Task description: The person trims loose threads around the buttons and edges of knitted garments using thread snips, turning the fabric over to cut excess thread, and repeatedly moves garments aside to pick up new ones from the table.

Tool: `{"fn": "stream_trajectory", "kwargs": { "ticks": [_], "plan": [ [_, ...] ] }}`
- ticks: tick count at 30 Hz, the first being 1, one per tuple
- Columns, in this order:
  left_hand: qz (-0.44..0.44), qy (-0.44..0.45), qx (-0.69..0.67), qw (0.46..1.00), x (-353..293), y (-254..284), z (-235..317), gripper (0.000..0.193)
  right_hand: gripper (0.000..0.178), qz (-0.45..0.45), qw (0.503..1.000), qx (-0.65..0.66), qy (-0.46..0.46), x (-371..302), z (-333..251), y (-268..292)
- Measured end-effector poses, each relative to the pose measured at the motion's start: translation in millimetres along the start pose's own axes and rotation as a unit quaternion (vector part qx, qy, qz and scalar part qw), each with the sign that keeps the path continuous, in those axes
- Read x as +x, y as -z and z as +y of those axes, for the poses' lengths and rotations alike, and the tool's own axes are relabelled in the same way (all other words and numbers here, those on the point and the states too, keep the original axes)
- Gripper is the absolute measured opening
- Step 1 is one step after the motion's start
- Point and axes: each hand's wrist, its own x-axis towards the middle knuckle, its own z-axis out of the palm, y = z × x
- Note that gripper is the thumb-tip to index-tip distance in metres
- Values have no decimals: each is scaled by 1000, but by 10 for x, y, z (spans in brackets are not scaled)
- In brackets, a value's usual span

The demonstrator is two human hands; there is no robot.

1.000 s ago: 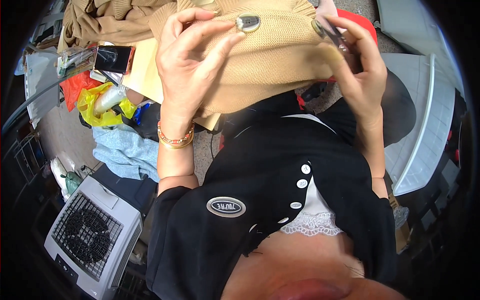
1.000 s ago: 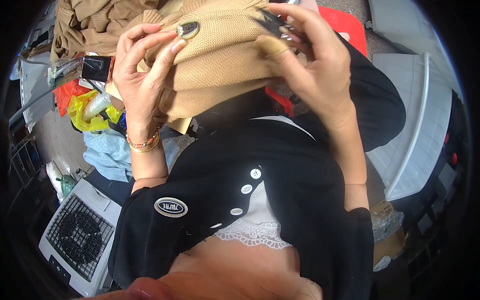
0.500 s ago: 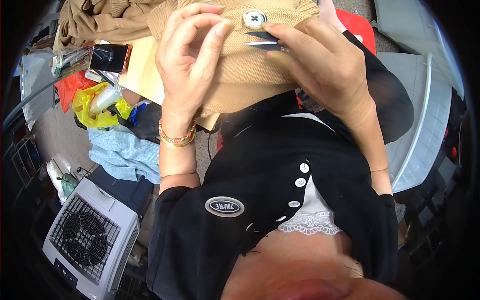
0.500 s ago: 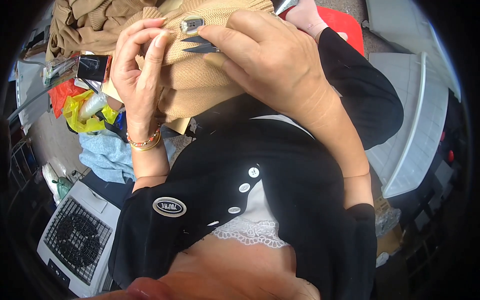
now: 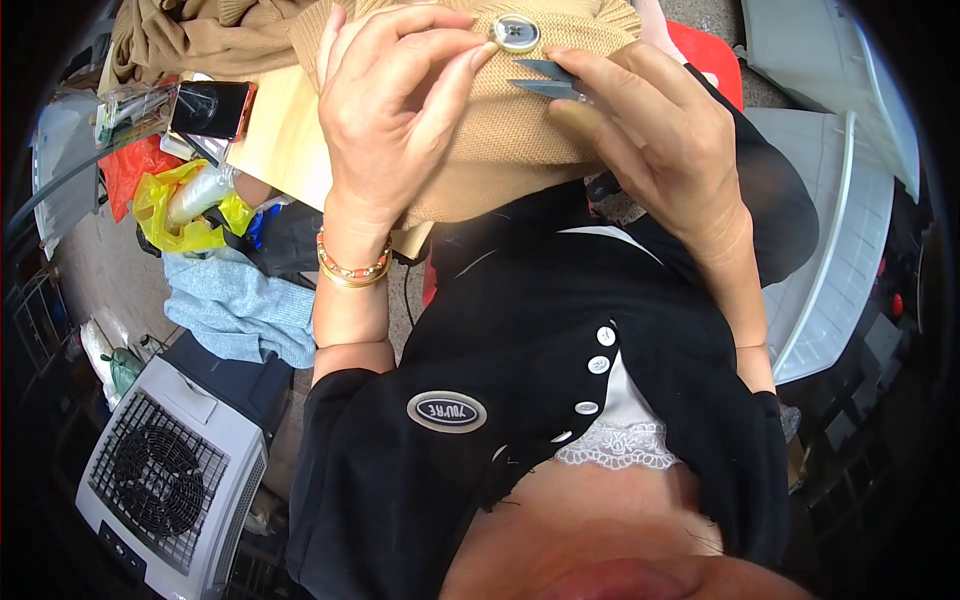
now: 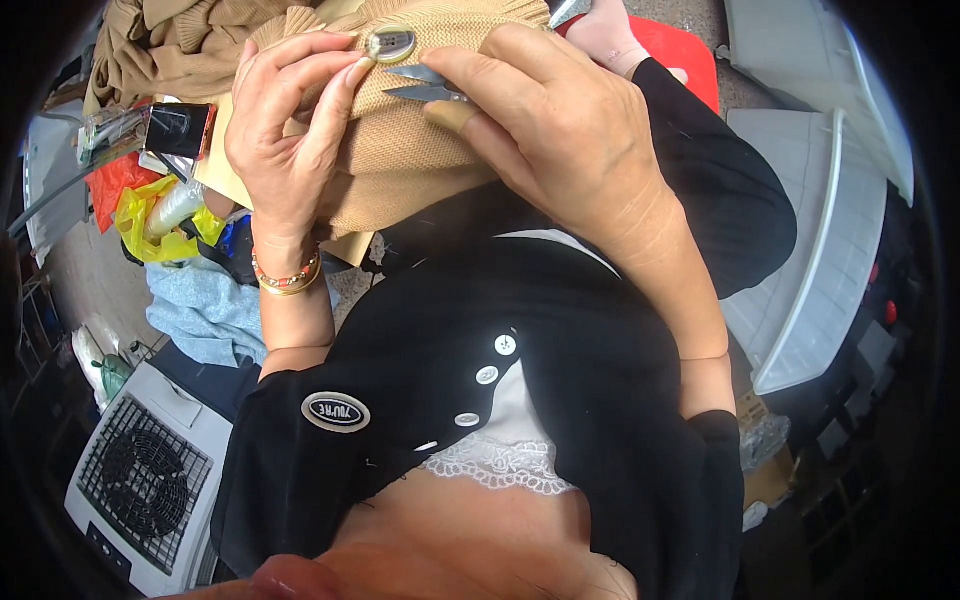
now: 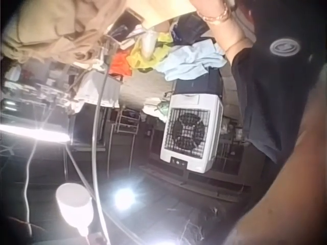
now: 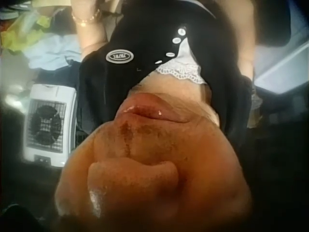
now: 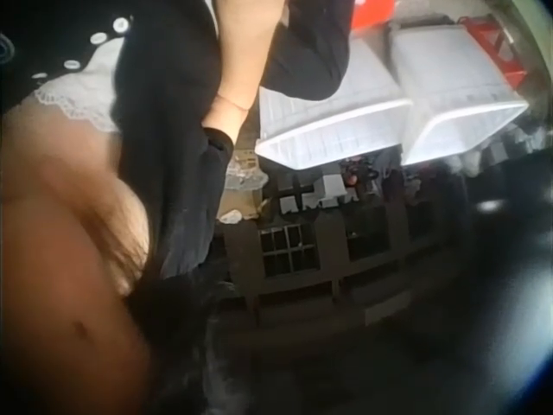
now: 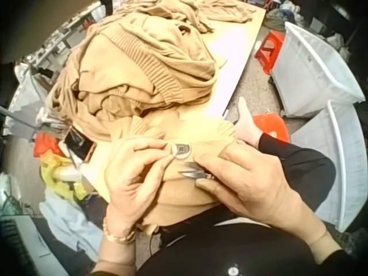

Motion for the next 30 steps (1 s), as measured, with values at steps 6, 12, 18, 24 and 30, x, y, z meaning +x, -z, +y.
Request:
{"fn": "stream_trajectory", "kwargs": {
  "ticks": [6, 12, 18, 24, 30],
  "plan": [
    [26, 34, -48, 998, -51, 13, -51, 8, 34, 27, 1000, -14, 6, 153, -101, -44],
    [35, 37, -61, 997, -72, 2, -36, 7, 35, 66, 997, -25, 19, 241, -115, -85],
    [54, 35, -65, 996, -62, -47, -20, 7, 30, 62, 997, -50, -11, 172, -63, -116],
    [53, 16, -53, 997, -20, -46, 42, 8, 25, 52, 998, -15, -32, 178, -61, -116],
    [40, 13, -54, 998, -12, -28, 47, 8, 21, 71, 996, 56, -27, 189, -10, -137]
  ]
}}
